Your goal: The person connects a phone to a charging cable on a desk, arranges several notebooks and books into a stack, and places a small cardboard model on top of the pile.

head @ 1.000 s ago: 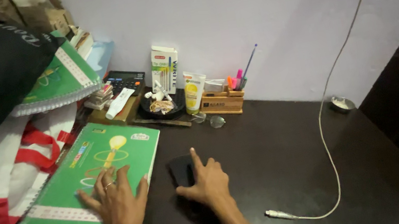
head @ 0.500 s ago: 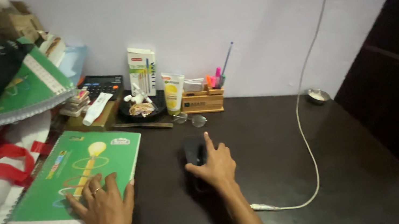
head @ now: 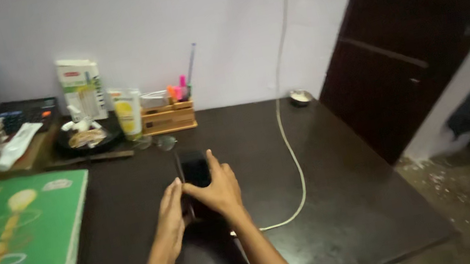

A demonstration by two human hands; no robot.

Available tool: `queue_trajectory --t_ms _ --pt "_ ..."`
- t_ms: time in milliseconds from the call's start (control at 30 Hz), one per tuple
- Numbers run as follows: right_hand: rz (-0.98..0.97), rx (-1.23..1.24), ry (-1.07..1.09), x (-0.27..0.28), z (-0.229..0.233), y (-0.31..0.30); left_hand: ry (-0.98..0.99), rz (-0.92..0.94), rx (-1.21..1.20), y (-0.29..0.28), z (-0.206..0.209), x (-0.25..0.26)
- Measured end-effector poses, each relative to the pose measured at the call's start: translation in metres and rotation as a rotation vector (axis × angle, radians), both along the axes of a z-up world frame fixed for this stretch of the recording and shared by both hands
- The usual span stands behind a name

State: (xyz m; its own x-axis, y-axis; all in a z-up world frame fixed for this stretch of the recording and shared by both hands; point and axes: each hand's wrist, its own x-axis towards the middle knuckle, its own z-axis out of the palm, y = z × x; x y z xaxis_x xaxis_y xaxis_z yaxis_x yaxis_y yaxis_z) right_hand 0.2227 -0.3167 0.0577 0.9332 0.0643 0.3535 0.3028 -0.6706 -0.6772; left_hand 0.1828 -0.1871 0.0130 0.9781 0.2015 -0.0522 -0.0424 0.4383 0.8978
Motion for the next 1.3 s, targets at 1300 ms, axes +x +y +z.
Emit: queue_trajectory --t_ms 1300 --pt "0.354 0.176 0.343 -0.053 0.009 -0.093 -0.028 -0.018 -0.462 -0.014 -0.03 0.001"
